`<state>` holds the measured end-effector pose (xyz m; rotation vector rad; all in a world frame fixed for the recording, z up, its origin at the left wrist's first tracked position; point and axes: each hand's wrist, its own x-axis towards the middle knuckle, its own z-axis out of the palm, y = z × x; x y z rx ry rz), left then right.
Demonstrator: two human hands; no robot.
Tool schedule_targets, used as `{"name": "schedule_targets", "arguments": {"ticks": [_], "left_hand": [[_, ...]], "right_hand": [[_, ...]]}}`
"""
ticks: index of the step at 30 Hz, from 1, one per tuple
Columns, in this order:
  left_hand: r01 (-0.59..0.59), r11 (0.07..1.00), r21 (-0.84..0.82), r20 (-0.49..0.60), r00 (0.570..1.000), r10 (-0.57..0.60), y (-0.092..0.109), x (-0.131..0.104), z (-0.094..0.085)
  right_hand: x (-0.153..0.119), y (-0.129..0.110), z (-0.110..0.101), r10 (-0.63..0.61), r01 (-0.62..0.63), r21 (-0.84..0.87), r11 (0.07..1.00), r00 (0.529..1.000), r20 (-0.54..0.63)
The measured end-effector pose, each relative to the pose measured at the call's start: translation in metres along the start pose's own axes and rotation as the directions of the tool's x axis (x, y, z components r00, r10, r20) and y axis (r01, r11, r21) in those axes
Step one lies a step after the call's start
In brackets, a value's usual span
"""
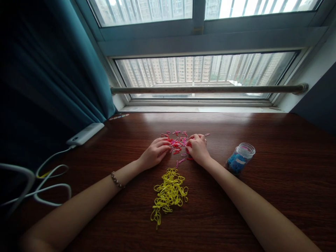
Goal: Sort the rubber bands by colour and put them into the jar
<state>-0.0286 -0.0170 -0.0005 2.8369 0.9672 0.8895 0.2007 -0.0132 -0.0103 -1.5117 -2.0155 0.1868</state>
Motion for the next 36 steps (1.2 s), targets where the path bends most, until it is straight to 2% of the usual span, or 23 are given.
{"name": "schedule_targets", "arguments": {"ticks": [8, 10, 12, 14, 16, 18, 19, 21, 23, 25, 27, 29, 30, 31, 33, 34, 36], "left_hand": [[0.002, 1.000, 0.003, 0.009, 1.000, -0.002, 0.000, -0.001, 0.001], [0.001, 1.000, 0.007, 0.011, 1.000, -0.001, 0.000, -0.001, 0.000], [-0.001, 1.000, 0.008, 0.007, 1.000, 0.000, 0.000, -0.001, -0.001], [-0.002, 1.000, 0.004, 0.000, 1.000, 0.002, 0.001, 0.000, -0.001], [0.000, 1.000, 0.003, -0.011, 1.000, 0.000, 0.001, 0.000, -0.001], [0.006, 1.000, 0.004, -0.025, 1.000, -0.005, 0.000, 0.000, 0.000], [0.009, 1.000, 0.004, -0.031, 0.999, -0.009, 0.000, -0.001, 0.000], [0.018, 1.000, 0.009, -0.040, 0.999, -0.018, -0.001, -0.001, 0.001], [0.035, 0.999, 0.019, -0.048, 0.998, -0.034, -0.002, -0.002, 0.002], [0.052, 0.998, 0.024, -0.055, 0.997, -0.051, -0.002, -0.002, 0.003], [0.054, 0.998, 0.014, -0.063, 0.997, -0.053, -0.001, -0.001, 0.001], [0.015, 1.000, -0.009, -0.044, 0.999, -0.016, 0.004, 0.000, -0.002], [-0.022, 1.000, -0.020, -0.015, 1.000, 0.022, 0.007, 0.001, -0.003], [-0.070, 0.997, -0.032, 0.030, 0.997, 0.071, 0.010, 0.002, -0.005], [-0.164, 0.985, -0.059, 0.155, 0.973, 0.171, 0.016, 0.003, -0.008], [-0.191, 0.979, -0.074, 0.215, 0.956, 0.202, 0.018, 0.004, -0.008], [-0.175, 0.981, -0.089, 0.286, 0.938, 0.193, 0.020, 0.004, -0.007]], "right_hand": [[0.002, 0.003, 0.002, 0.033, -0.031, 0.091, 0.995, 0.999, -0.014], [0.005, 0.002, -0.001, 0.031, -0.028, 0.196, 0.980, 0.999, -0.011], [0.008, -0.002, -0.006, 0.038, -0.046, 0.381, 0.923, 0.999, 0.026], [0.009, -0.009, -0.011, 0.052, -0.116, 0.618, 0.778, 0.991, 0.121], [0.008, -0.019, -0.017, 0.054, -0.236, 0.797, 0.556, 0.967, 0.249], [0.006, -0.029, -0.022, 0.027, -0.342, 0.870, 0.355, 0.934, 0.357], [0.005, -0.033, -0.025, 0.003, -0.381, 0.880, 0.283, 0.918, 0.396], [0.003, -0.040, -0.030, -0.060, -0.428, 0.879, 0.209, 0.892, 0.449], [0.000, -0.046, -0.032, -0.154, -0.444, 0.862, 0.247, 0.860, 0.487], [-0.006, -0.055, -0.033, -0.244, -0.392, 0.825, 0.406, 0.824, 0.512], [-0.018, -0.068, -0.032, -0.282, -0.228, 0.730, 0.644, 0.817, 0.503], [-0.034, -0.085, -0.030, -0.278, 0.036, 0.499, 0.866, 0.864, 0.420], [-0.042, -0.094, -0.029, -0.314, 0.175, 0.349, 0.920, 0.865, 0.392], [-0.050, -0.102, -0.029, -0.350, 0.288, 0.210, 0.934, 0.852, 0.389], [-0.060, -0.113, -0.029, -0.402, 0.417, 0.049, 0.908, 0.830, 0.385], [-0.061, -0.116, -0.031, -0.411, 0.437, 0.019, 0.899, 0.830, 0.377], [-0.055, -0.113, -0.037, -0.382, 0.398, 0.022, 0.917, 0.862, 0.333]]}}
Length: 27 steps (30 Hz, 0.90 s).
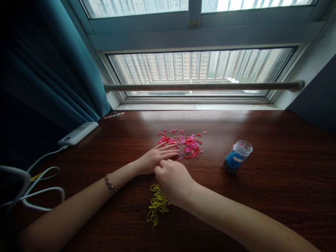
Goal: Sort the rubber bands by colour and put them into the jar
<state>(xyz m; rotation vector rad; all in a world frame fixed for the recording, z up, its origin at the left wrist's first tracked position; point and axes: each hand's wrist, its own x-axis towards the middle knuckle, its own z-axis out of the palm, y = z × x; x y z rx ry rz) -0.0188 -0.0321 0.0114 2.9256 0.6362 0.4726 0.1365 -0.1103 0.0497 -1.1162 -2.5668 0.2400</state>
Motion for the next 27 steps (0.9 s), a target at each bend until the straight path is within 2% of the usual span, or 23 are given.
{"name": "schedule_targets", "arguments": {"ticks": [3, 5, 6, 8, 9, 10, 13, 14, 16, 18, 20, 24, 27], "left_hand": [[0.115, 0.993, -0.013, -0.035, 0.993, -0.116, -0.003, 0.000, 0.005], [0.173, 0.985, -0.018, -0.100, 0.980, -0.174, -0.006, -0.001, 0.008], [0.194, 0.981, -0.024, -0.136, 0.971, -0.195, -0.008, -0.001, 0.009], [0.239, 0.970, -0.043, -0.220, 0.945, -0.243, -0.012, -0.002, 0.011], [0.265, 0.962, -0.056, -0.262, 0.926, -0.271, -0.014, -0.002, 0.011], [0.294, 0.953, -0.069, -0.302, 0.904, -0.301, -0.016, -0.002, 0.012], [0.407, 0.909, -0.094, -0.392, 0.824, -0.410, -0.026, -0.005, 0.016], [0.451, 0.888, -0.090, -0.398, 0.801, -0.447, -0.029, -0.006, 0.018], [0.525, 0.849, -0.059, -0.369, 0.778, -0.508, -0.034, -0.007, 0.023], [0.554, 0.832, -0.020, -0.307, 0.788, -0.533, -0.037, -0.008, 0.026], [0.535, 0.844, -0.010, -0.258, 0.814, -0.519, -0.037, -0.008, 0.026], [0.441, 0.891, -0.108, -0.237, 0.859, -0.453, -0.030, -0.005, 0.020], [0.391, 0.899, -0.198, -0.238, 0.870, -0.431, -0.025, -0.004, 0.015]], "right_hand": [[0.007, 0.029, -0.016, 0.226, -0.225, 0.021, 0.974, 0.971, -0.074], [0.010, 0.054, -0.022, 0.449, -0.456, -0.085, 0.886, 0.889, -0.093], [0.011, 0.065, -0.023, 0.527, -0.533, -0.138, 0.835, 0.846, -0.075], [0.012, 0.084, -0.019, 0.610, -0.599, -0.179, 0.780, 0.792, 0.004], [0.013, 0.090, -0.015, 0.610, -0.599, -0.162, 0.784, 0.792, 0.021], [0.013, 0.095, -0.011, 0.580, -0.575, -0.118, 0.810, 0.814, 0.016], [0.017, 0.103, 0.003, 0.403, -0.391, 0.120, 0.913, 0.909, -0.107], [0.018, 0.106, 0.006, 0.364, -0.330, 0.200, 0.923, 0.917, -0.166], [0.020, 0.115, 0.011, 0.380, -0.293, 0.308, 0.905, 0.881, -0.282], [0.020, 0.126, 0.014, 0.454, -0.343, 0.329, 0.880, 0.812, -0.368], [0.018, 0.137, 0.018, 0.471, -0.383, 0.283, 0.879, 0.791, -0.390], [0.015, 0.142, 0.030, 0.355, -0.315, 0.174, 0.933, 0.884, -0.304], [0.016, 0.134, 0.035, 0.285, -0.226, 0.222, 0.949, 0.916, -0.284]]}}
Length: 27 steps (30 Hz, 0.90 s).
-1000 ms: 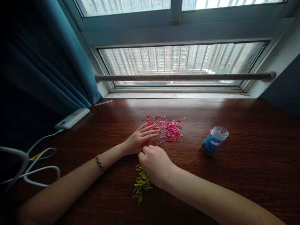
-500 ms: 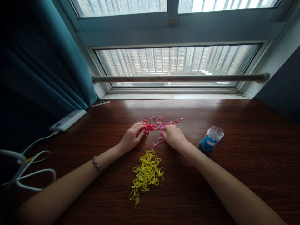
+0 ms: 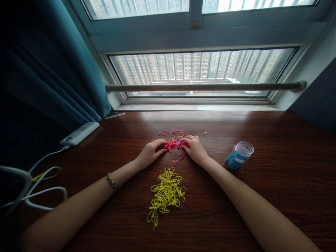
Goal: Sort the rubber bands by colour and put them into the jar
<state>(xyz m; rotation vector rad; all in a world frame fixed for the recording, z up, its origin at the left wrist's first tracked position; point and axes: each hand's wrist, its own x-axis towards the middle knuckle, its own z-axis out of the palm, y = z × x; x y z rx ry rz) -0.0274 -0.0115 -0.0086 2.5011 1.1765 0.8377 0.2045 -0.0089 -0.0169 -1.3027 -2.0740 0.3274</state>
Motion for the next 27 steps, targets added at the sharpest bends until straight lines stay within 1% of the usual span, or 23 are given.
{"name": "schedule_targets", "arguments": {"ticks": [2, 4, 7, 10, 12, 15, 17, 18, 19, 21, 22, 23, 25, 27], "left_hand": [[0.004, 1.000, -0.016, -0.014, 1.000, -0.004, 0.002, 0.000, -0.002], [0.018, 1.000, -0.006, -0.043, 0.999, -0.019, 0.002, 0.001, -0.003], [0.030, 1.000, -0.010, -0.117, 0.993, -0.030, 0.000, 0.005, -0.007], [0.019, 1.000, -0.016, -0.184, 0.983, -0.022, -0.001, 0.015, -0.016], [-0.007, 1.000, 0.012, -0.174, 0.985, 0.009, -0.001, 0.024, -0.021], [-0.062, 0.997, 0.053, -0.085, 0.994, 0.067, -0.004, 0.038, -0.025], [-0.061, 0.997, 0.056, -0.042, 0.997, 0.064, -0.010, 0.046, -0.021], [-0.039, 0.997, 0.059, -0.048, 0.998, 0.042, -0.014, 0.049, -0.017], [0.001, 0.998, 0.067, -0.078, 0.997, 0.004, -0.019, 0.051, -0.013], [0.118, 0.989, 0.083, -0.146, 0.984, -0.105, -0.028, 0.053, -0.001], [0.173, 0.981, 0.083, -0.152, 0.976, -0.159, -0.032, 0.054, 0.004], [0.202, 0.976, 0.077, -0.140, 0.972, -0.190, -0.035, 0.053, 0.009], [0.205, 0.977, 0.058, -0.095, 0.975, -0.198, -0.037, 0.050, 0.015], [0.165, 0.986, 0.040, -0.064, 0.985, -0.162, -0.035, 0.047, 0.016]], "right_hand": [[0.000, -0.005, 0.000, -0.025, 0.026, 0.073, 0.997, 1.000, -0.017], [0.001, -0.009, -0.005, -0.016, 0.026, 0.130, 0.991, 0.997, -0.074], [0.005, -0.014, -0.018, 0.077, -0.036, 0.204, 0.978, 0.978, -0.196], [0.010, -0.020, -0.032, 0.186, -0.115, 0.261, 0.958, 0.946, -0.266], [0.015, -0.025, -0.039, 0.219, -0.136, 0.285, 0.949, 0.933, -0.285], [0.024, -0.027, -0.045, 0.235, -0.127, 0.340, 0.932, 0.925, -0.299], [0.030, -0.023, -0.046, 0.239, -0.122, 0.366, 0.922, 0.925, -0.295], [0.032, -0.019, -0.045, 0.250, -0.137, 0.359, 0.923, 0.923, -0.292], [0.034, -0.015, -0.044, 0.268, -0.165, 0.335, 0.928, 0.919, -0.289], [0.036, -0.003, -0.041, 0.317, -0.243, 0.262, 0.934, 0.902, -0.292], [0.036, 0.003, -0.039, 0.340, -0.280, 0.228, 0.933, 0.892, -0.298], [0.035, 0.009, -0.036, 0.360, -0.309, 0.203, 0.929, 0.881, -0.306], [0.031, 0.021, -0.030, 0.382, -0.347, 0.163, 0.924, 0.867, -0.319], [0.028, 0.031, -0.024, 0.387, -0.365, 0.127, 0.922, 0.866, -0.317]]}}
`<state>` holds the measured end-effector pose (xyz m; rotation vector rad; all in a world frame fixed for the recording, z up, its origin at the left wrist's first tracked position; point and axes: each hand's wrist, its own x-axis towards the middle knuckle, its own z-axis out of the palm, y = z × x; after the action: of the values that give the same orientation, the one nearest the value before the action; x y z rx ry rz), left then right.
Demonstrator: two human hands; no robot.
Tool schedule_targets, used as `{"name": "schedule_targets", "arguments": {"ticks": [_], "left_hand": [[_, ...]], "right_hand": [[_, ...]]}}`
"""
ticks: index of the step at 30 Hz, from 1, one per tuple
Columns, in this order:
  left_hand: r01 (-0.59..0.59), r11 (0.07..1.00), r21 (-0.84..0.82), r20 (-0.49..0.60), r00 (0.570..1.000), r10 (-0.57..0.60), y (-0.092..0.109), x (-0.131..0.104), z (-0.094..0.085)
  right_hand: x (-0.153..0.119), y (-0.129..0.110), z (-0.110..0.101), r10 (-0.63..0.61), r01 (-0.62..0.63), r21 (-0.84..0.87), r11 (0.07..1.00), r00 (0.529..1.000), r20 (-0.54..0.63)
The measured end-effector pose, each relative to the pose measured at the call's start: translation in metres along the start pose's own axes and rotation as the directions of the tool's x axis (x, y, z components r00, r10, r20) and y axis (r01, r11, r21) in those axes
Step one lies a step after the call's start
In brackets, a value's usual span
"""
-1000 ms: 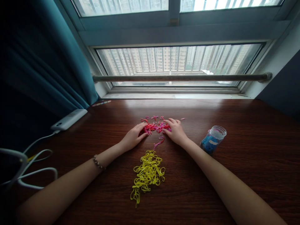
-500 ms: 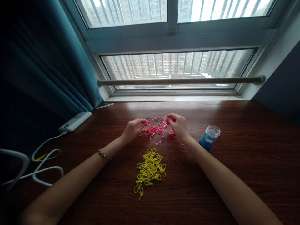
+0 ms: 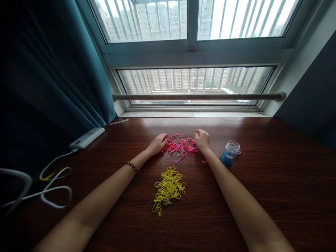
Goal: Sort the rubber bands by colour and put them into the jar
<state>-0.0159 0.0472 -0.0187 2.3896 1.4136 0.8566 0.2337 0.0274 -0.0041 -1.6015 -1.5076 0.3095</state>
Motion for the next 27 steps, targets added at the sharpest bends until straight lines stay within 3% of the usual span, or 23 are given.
{"name": "schedule_targets", "arguments": {"ticks": [3, 6, 10, 14, 16, 19, 23, 25, 27], "left_hand": [[-0.057, 0.993, -0.105, 0.056, 0.996, 0.063, 0.007, -0.005, -0.004], [-0.041, 0.935, -0.353, 0.135, 0.986, 0.094, 0.013, -0.007, -0.009], [0.093, 0.747, -0.659, 0.206, 0.977, 0.059, 0.019, -0.007, -0.013], [0.169, 0.562, -0.809, 0.131, 0.986, -0.107, 0.020, -0.005, -0.015], [0.176, 0.594, -0.785, 0.057, 0.975, -0.214, 0.017, -0.003, -0.016], [0.237, 0.717, -0.655, -0.004, 0.948, -0.317, 0.009, 0.002, -0.019], [0.312, 0.796, -0.519, 0.031, 0.937, -0.347, -0.002, 0.005, -0.039], [0.372, 0.829, -0.419, 0.130, 0.928, -0.350, -0.004, 0.003, -0.054], [0.459, 0.853, -0.247, 0.336, 0.867, -0.369, -0.002, 0.001, -0.068]], "right_hand": [[-0.002, 0.010, 0.007, -0.021, 0.022, -0.015, 1.000, 0.998, 0.056], [-0.007, 0.008, 0.014, -0.060, 0.057, 0.029, 0.998, 0.987, 0.149], [-0.017, -0.007, 0.018, -0.130, 0.083, 0.166, 0.983, 0.946, 0.297], [-0.019, -0.022, 0.016, -0.160, 0.052, 0.304, 0.951, 0.926, 0.341], [-0.015, -0.026, 0.015, -0.150, 0.036, 0.327, 0.944, 0.932, 0.329], [-0.007, -0.028, 0.018, -0.137, 0.018, 0.311, 0.950, 0.920, 0.366], [0.006, -0.034, 0.027, -0.147, 0.031, 0.239, 0.970, 0.863, 0.484], [0.012, -0.038, 0.034, -0.148, 0.057, 0.194, 0.979, 0.855, 0.497], [0.018, -0.041, 0.041, -0.136, 0.083, 0.131, 0.988, 0.869, 0.475]]}}
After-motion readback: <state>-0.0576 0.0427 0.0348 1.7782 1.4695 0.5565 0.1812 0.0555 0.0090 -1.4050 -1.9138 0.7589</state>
